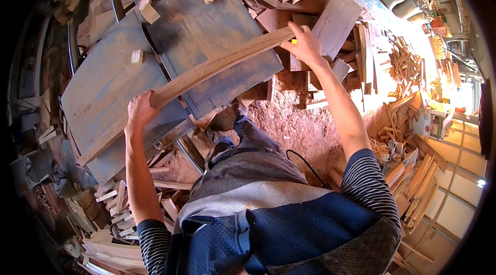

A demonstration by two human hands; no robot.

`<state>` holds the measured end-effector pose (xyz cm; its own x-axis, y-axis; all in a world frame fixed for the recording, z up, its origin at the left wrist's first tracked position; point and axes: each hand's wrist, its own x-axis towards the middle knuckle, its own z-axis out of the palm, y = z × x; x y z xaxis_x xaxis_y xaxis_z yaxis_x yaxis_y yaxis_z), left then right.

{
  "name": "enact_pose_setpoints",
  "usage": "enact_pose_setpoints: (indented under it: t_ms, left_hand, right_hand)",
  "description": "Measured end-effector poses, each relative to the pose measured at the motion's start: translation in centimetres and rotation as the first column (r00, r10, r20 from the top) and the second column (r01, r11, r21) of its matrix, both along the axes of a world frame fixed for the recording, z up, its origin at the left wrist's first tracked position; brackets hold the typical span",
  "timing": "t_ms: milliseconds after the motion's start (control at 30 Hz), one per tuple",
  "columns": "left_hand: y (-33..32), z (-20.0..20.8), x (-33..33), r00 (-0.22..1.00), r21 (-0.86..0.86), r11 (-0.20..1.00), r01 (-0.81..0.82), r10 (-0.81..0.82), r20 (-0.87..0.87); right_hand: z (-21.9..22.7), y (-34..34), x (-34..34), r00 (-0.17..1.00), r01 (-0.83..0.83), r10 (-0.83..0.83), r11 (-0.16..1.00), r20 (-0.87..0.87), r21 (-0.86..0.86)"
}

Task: The person measures wood pieces using a yellow tape measure on a workbench, sliding the tape along the length of each piece and moving them to check different sides.

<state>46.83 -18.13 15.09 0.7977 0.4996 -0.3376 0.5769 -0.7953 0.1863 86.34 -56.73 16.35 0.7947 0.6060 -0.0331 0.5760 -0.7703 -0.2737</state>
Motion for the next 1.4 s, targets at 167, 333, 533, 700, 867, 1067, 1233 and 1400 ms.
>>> enact_pose_setpoints:
  t_ms: [167,333,533,700,867,1067,1233,1400]
  left_hand:
    - [0.7,-0.7,0.3,1.0,-0.014,1.0,0.021,-0.021,0.02]
    - [0.4,-0.9,0.0,0.999,-0.008,1.0,-0.023,0.023,0.032]
    - [0.0,-0.4,0.2,0.998,-0.015,0.999,-0.05,0.051,0.025]
    - [0.2,-0.8,0.0,0.998,-0.006,0.999,-0.048,0.048,0.047]
    - [0.1,-0.4,0.6,0.999,-0.002,0.999,-0.05,0.05,-0.004]
    - [0.2,-0.2,0.8,0.997,-0.013,0.998,-0.06,0.06,-0.048]
    - [0.2,-0.4,0.7,0.996,-0.014,0.997,-0.077,0.076,-0.05]
    - [0.1,-0.2,0.7,0.996,-0.007,0.997,-0.073,0.072,-0.043]
  right_hand:
    - [1.0,3.4,-1.8,0.914,-0.374,0.39,0.917,0.111,-0.141]
    - [-0.5,6.4,-1.3,0.864,-0.414,0.485,0.839,0.138,-0.354]
    - [-1.2,6.2,-0.3,0.726,-0.522,0.64,0.751,0.251,-0.404]
    - [-1.3,6.3,0.2,0.691,-0.55,0.679,0.716,0.247,-0.429]
    - [-1.1,6.0,0.0,0.716,-0.541,0.642,0.759,0.275,-0.364]
    - [-1.8,5.7,-0.2,0.728,-0.52,0.617,0.781,0.299,-0.345]
    - [-1.7,6.4,0.3,0.737,-0.5,0.639,0.735,0.22,-0.458]
    - [-1.5,5.8,0.3,0.72,-0.561,0.643,0.76,0.261,-0.326]
